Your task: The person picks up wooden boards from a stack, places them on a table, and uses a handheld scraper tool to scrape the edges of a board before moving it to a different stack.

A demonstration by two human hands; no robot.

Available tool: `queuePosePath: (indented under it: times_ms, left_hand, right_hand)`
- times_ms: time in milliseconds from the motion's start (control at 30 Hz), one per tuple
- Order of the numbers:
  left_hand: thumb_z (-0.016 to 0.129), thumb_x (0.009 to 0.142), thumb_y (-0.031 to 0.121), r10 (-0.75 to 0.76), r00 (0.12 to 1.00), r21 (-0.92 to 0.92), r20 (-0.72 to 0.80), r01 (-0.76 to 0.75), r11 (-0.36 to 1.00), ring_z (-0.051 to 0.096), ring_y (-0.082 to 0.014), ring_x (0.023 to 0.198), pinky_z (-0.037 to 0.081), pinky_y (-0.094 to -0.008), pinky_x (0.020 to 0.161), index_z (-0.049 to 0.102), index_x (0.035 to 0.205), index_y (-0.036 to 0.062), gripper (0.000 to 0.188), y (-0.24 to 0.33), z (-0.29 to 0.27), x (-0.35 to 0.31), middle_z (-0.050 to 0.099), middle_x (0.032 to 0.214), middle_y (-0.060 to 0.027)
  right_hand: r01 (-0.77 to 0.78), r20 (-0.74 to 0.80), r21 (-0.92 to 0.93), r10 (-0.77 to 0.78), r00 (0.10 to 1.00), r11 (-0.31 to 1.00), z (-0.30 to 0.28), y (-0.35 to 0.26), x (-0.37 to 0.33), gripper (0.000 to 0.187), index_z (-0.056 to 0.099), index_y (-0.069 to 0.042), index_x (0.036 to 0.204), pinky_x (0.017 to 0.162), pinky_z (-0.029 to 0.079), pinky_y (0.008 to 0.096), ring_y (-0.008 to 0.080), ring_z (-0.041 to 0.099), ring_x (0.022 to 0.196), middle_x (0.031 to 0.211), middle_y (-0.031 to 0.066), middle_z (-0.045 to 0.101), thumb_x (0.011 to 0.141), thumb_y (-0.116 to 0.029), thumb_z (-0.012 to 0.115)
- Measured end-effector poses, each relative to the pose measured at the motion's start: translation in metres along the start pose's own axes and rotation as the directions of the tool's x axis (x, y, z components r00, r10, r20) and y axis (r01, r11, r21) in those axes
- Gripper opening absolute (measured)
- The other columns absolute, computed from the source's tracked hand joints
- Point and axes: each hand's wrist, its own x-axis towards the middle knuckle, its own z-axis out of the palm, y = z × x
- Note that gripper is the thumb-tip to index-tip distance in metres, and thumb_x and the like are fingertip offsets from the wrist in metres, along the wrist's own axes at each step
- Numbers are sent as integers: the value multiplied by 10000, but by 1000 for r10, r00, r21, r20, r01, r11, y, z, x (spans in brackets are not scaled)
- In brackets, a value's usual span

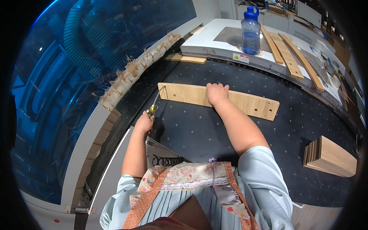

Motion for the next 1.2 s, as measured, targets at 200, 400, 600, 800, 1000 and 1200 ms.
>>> queuePosePath:
  times_ms: [200, 400, 600, 800, 1000, 1200]
  left_hand:
    - [476, 901, 248, 40, 998, 126, -50, -34, 991, 638, -319, 601, 511, -404, 617, 421, 1082, -66, 366, -9, 7, 2, 635, 835, -246]
    - [497, 900, 223, -29, 996, -194, 83, 45, 980, 590, -243, 460, 470, -348, 432, 403, 1108, -68, 369, -2, 5, -19, 614, 699, -178]
    - [510, 901, 217, 113, 974, -185, 196, -77, 980, 542, -183, 452, 422, -305, 393, 383, 1185, 1, 379, -6, 34, -64, 548, 607, -79]
    - [504, 886, 230, 225, 968, -195, 113, -200, 960, 582, -447, 798, 452, -478, 700, 415, 1072, -25, 327, -4, 53, -92, 602, 811, -276]
    - [495, 889, 217, 234, 971, -76, -54, -237, 968, 576, -450, 793, 455, -497, 690, 405, 1056, -12, 297, 15, 36, -107, 601, 812, -273]
    - [476, 898, 225, 159, 975, 3, -158, -160, 987, 587, -438, 751, 460, -500, 655, 399, 1068, -21, 308, 3, 38, -103, 604, 778, -259]
  right_hand:
    - [8, 0, -14, -8, 1000, 1000, 1, -3, -1, 215, 558, -113, 1021, 894, 356, 483, 254, 526, 1055, 1042, 69, 603, 812, -71, 532]
    - [-4, -3, -31, 4, 1000, 1000, 3, -5, -2, 233, 558, -112, 1031, 863, 395, 474, 260, 565, 1024, 1032, 72, 613, 801, -72, 547]
    - [41, 10, 22, -41, 999, 999, 0, 2, -1, 258, 559, -117, 1042, 817, 455, 438, 252, 594, 983, 1013, 71, 627, 785, -115, 577]
    - [306, -364, 218, -214, 906, 927, -52, -25, -12, 376, 554, -115, 981, 768, 480, 419, 290, 592, 940, 961, 88, 625, 674, -261, 713]
    - [529, -539, 840, 70, 839, 122, -125, -30, -10, 286, 569, -25, 993, 754, 480, 317, 194, 614, 838, 921, 85, 642, 751, -86, 707]
    - [493, -290, 692, 422, 859, -528, -52, 13, 6, 498, 452, 8, 1213, 949, 397, 367, 257, 533, 1052, 1158, 120, 541, 752, 88, 624]
